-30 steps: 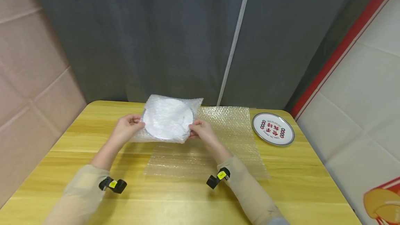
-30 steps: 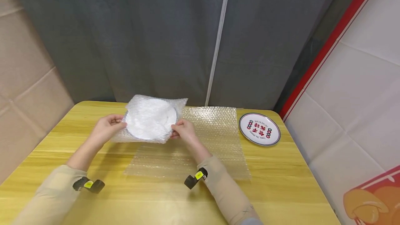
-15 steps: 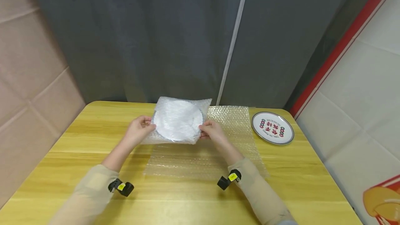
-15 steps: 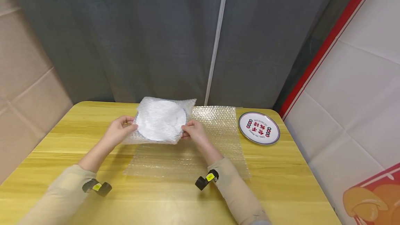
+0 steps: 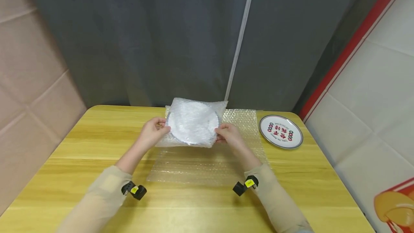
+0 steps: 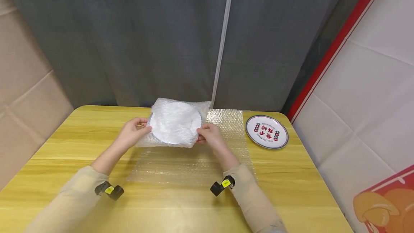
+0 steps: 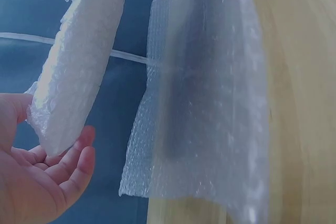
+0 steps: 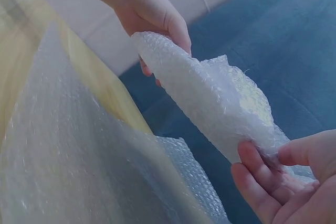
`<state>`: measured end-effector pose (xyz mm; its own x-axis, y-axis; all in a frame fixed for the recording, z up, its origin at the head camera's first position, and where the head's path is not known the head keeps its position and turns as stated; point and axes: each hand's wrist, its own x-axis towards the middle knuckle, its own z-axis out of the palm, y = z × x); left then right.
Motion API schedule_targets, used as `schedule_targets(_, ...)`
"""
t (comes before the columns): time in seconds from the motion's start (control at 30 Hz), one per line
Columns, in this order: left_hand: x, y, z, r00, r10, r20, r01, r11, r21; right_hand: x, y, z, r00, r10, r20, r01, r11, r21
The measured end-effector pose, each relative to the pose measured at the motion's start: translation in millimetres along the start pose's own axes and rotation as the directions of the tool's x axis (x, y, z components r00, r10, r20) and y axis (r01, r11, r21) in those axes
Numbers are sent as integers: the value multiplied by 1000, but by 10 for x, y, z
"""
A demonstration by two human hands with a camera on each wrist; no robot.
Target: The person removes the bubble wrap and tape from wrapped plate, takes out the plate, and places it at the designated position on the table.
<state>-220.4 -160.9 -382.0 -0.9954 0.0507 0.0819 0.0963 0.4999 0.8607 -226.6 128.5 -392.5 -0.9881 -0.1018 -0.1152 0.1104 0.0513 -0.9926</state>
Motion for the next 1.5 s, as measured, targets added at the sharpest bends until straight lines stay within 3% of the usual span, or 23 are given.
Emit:
schedule_targets(0.33,44,7,189,1000,12,18,-11,1000,-14,-57,30,-167,1000,23,-11,-23,999,-33)
schedule_targets(0.77,82,18,422,1000,6,26,-3,992,-125,-97,146,-327,995,58,-86,-62,997,-40)
schedule_targets(1.5,111,-101,738,996,-72,48,79,981,-176,-60,340,-503,991,108,-78,-112,993,-42)
